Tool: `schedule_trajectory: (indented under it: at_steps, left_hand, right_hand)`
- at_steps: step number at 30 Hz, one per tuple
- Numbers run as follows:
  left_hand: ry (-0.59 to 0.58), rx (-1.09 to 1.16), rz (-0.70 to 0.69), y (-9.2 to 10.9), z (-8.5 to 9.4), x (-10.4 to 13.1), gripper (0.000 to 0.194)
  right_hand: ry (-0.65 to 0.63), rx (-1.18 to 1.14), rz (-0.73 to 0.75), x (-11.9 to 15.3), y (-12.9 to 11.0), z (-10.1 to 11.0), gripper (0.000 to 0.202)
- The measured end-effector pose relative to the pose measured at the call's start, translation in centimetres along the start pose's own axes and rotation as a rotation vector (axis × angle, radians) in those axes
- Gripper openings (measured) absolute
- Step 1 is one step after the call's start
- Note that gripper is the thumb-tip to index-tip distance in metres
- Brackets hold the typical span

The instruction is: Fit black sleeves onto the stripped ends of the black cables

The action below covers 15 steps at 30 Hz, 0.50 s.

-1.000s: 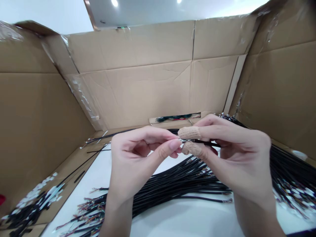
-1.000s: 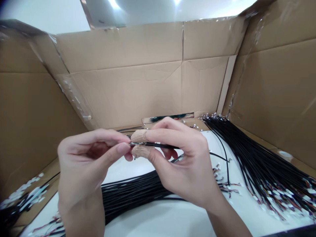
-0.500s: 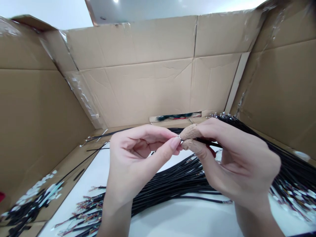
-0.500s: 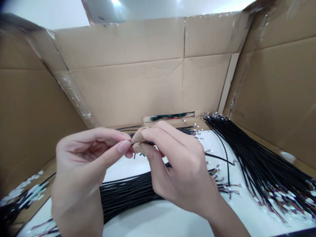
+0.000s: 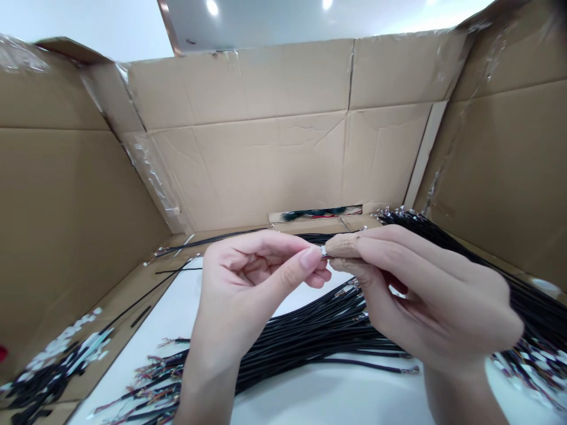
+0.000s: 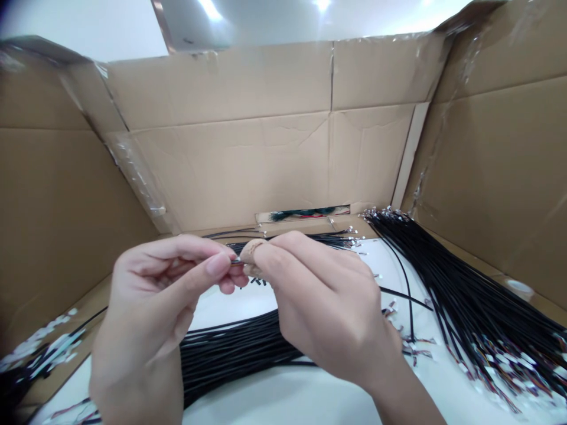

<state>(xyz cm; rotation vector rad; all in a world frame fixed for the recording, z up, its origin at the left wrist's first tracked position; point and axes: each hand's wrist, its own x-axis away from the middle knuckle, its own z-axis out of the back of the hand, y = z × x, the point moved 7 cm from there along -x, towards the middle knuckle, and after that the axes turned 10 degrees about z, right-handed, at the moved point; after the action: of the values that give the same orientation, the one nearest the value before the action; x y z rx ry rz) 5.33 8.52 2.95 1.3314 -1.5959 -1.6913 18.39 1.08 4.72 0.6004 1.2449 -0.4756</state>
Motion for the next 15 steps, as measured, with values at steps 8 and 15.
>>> schedule_trajectory:
  at_steps: [8,15]
  left_hand:
    - [0.05,-0.02,-0.045,0.4,-0.7,0.3,0.016]
    - [0.074,0.016,-0.066,0.9,-1.4,0.7,0.017]
  right_hand:
    - [-0.075,0.002,-0.138,-0.2,-0.3,0.1,0.023]
    - [-0.038,-0.096,-0.307,-0.3,0.1,0.7,0.014]
